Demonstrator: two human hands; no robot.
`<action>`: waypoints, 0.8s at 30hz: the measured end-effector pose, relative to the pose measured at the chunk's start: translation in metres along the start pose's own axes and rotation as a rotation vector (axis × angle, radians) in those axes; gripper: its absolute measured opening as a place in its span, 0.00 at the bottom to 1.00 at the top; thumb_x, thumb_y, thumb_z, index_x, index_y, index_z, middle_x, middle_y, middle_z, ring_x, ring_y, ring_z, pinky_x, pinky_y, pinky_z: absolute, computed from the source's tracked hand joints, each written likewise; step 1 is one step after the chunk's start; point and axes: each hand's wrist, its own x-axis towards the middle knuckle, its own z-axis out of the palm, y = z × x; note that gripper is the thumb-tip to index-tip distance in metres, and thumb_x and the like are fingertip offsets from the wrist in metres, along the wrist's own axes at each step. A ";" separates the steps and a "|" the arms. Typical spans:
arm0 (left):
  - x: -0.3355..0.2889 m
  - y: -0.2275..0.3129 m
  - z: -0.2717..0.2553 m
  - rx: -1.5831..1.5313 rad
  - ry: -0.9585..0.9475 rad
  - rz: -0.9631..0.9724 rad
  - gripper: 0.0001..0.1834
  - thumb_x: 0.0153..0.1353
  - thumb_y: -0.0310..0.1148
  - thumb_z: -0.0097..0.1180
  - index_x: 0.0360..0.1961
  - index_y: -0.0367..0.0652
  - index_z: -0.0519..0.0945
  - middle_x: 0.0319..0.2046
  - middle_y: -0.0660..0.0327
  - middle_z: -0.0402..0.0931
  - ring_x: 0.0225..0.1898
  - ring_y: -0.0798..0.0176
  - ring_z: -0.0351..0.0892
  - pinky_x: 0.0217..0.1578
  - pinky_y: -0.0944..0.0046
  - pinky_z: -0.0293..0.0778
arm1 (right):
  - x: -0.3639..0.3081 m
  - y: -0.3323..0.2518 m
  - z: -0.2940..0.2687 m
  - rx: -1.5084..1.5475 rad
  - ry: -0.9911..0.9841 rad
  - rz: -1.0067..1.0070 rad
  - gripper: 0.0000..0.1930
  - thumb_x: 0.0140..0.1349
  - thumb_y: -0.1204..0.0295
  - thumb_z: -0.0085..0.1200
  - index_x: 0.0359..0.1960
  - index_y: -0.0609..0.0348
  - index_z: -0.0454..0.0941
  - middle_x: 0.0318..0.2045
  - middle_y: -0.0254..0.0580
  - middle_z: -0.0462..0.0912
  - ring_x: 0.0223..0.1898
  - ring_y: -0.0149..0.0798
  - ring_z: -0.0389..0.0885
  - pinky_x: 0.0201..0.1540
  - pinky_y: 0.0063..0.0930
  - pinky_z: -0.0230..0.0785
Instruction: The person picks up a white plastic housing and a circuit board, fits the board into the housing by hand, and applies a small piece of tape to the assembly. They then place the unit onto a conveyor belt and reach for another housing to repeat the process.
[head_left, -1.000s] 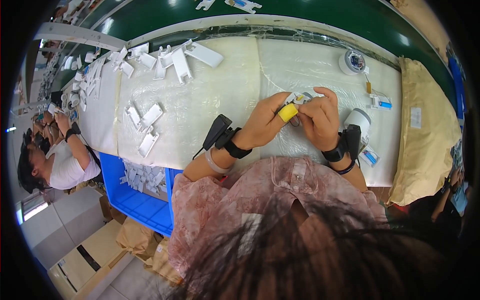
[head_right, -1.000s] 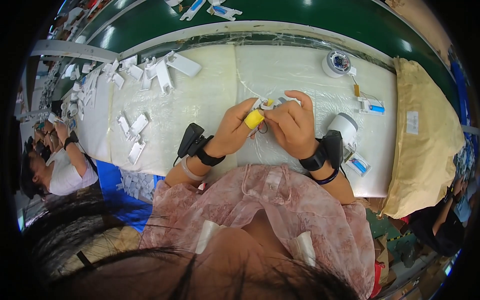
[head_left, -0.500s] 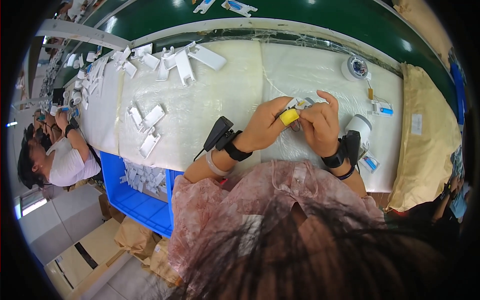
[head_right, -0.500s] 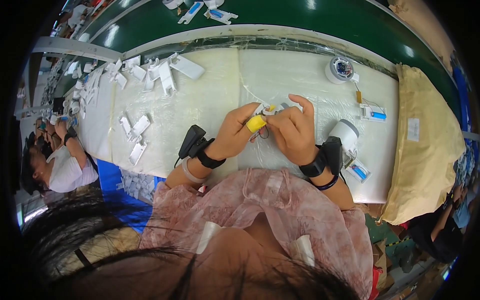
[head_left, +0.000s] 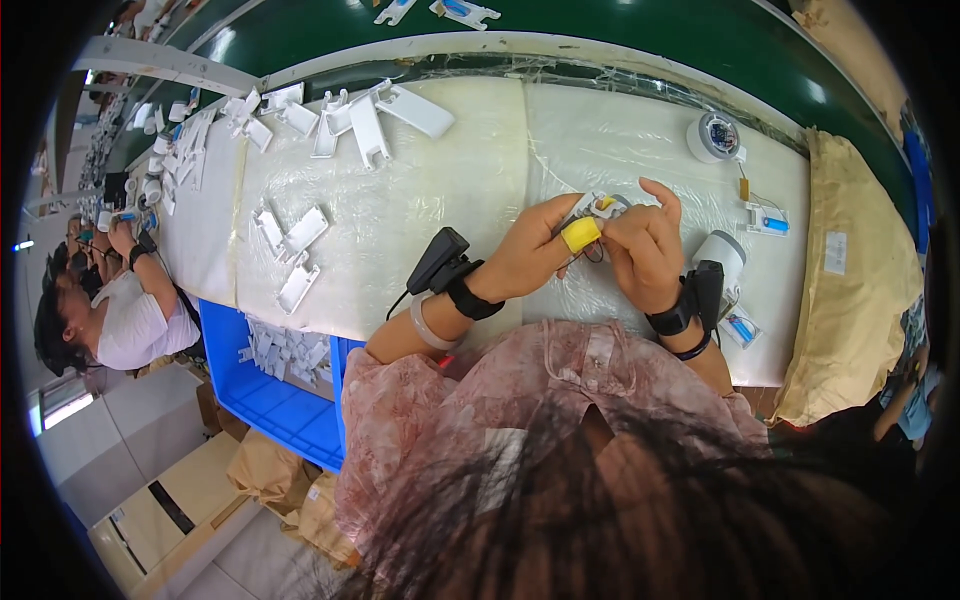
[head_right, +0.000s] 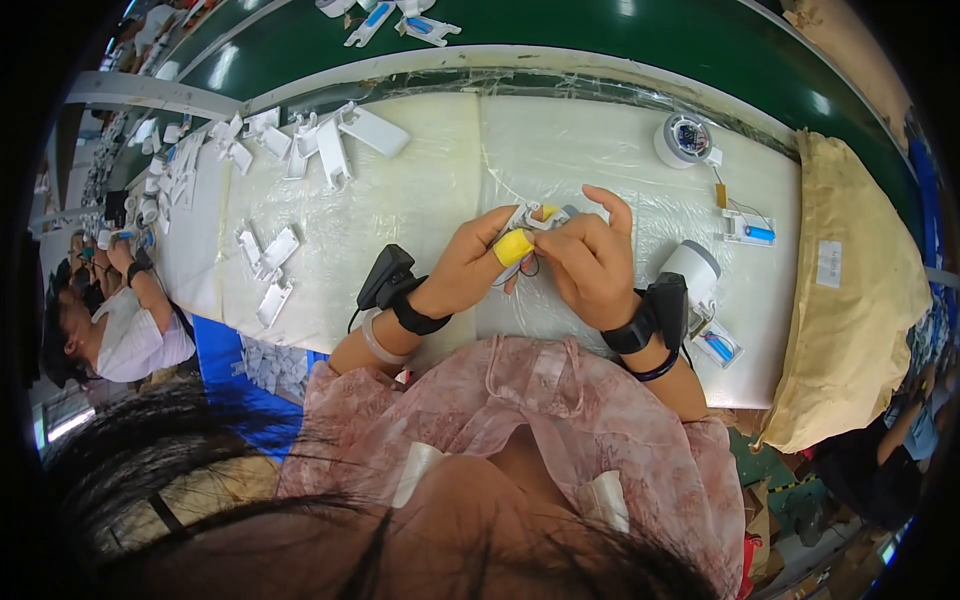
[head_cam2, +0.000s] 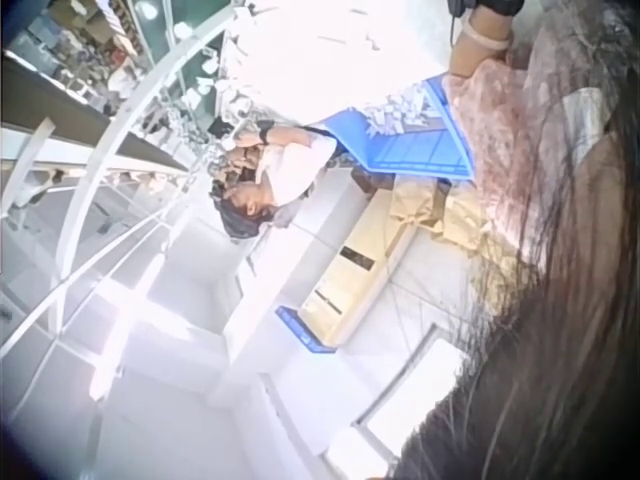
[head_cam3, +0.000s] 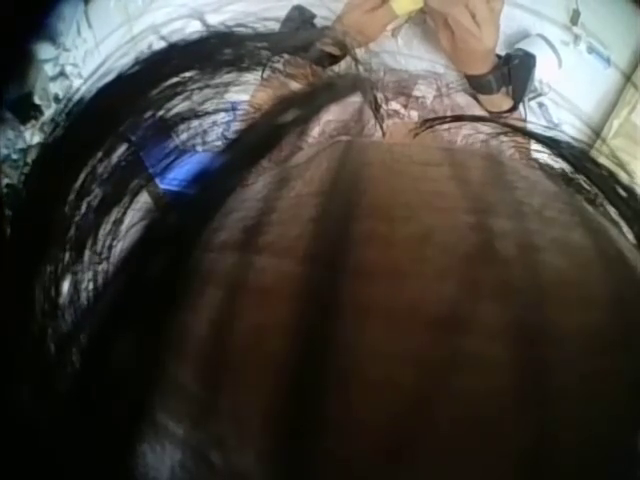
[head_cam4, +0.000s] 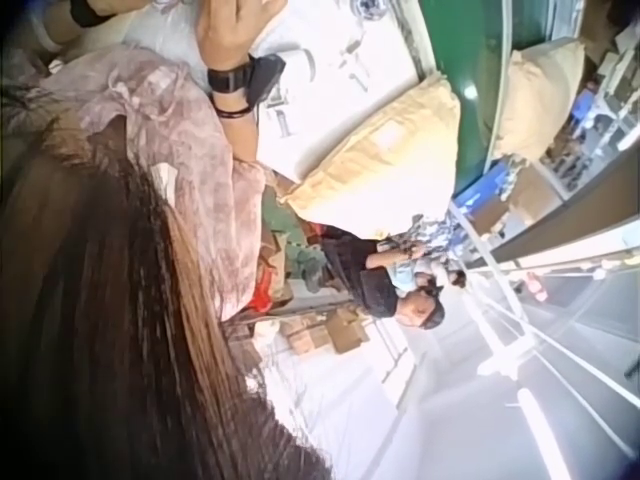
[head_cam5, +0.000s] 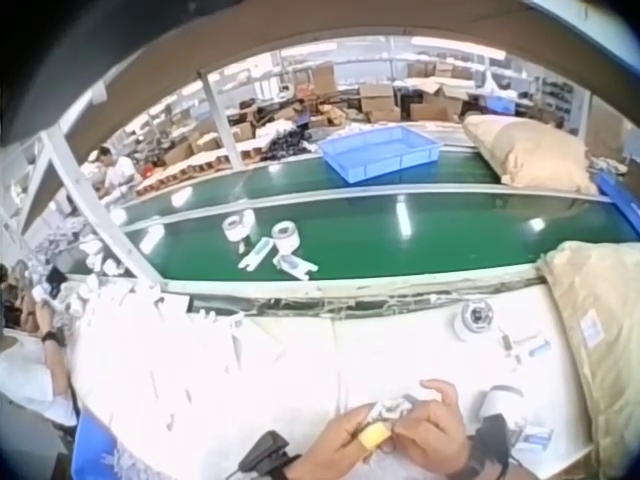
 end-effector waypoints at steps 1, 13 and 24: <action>0.000 0.000 0.000 0.011 0.003 -0.005 0.17 0.72 0.32 0.45 0.58 0.38 0.72 0.30 0.65 0.74 0.25 0.77 0.70 0.23 0.76 0.68 | 0.000 0.000 0.000 -0.002 0.001 0.000 0.10 0.49 0.84 0.64 0.32 0.58 0.79 0.24 0.34 0.74 0.28 0.35 0.76 0.59 0.53 0.63; 0.001 -0.002 0.006 0.169 0.111 0.225 0.13 0.68 0.28 0.47 0.51 0.37 0.76 0.27 0.66 0.78 0.24 0.78 0.73 0.20 0.76 0.67 | -0.002 -0.001 0.007 -0.042 0.056 0.005 0.12 0.46 0.82 0.64 0.33 0.55 0.82 0.21 0.30 0.74 0.26 0.33 0.74 0.59 0.48 0.64; -0.001 0.007 0.001 0.071 0.033 0.026 0.13 0.65 0.27 0.51 0.49 0.36 0.77 0.31 0.63 0.77 0.25 0.75 0.74 0.22 0.74 0.68 | -0.001 0.001 -0.004 -0.023 -0.009 -0.026 0.13 0.46 0.82 0.64 0.34 0.55 0.82 0.22 0.29 0.76 0.26 0.32 0.75 0.60 0.48 0.63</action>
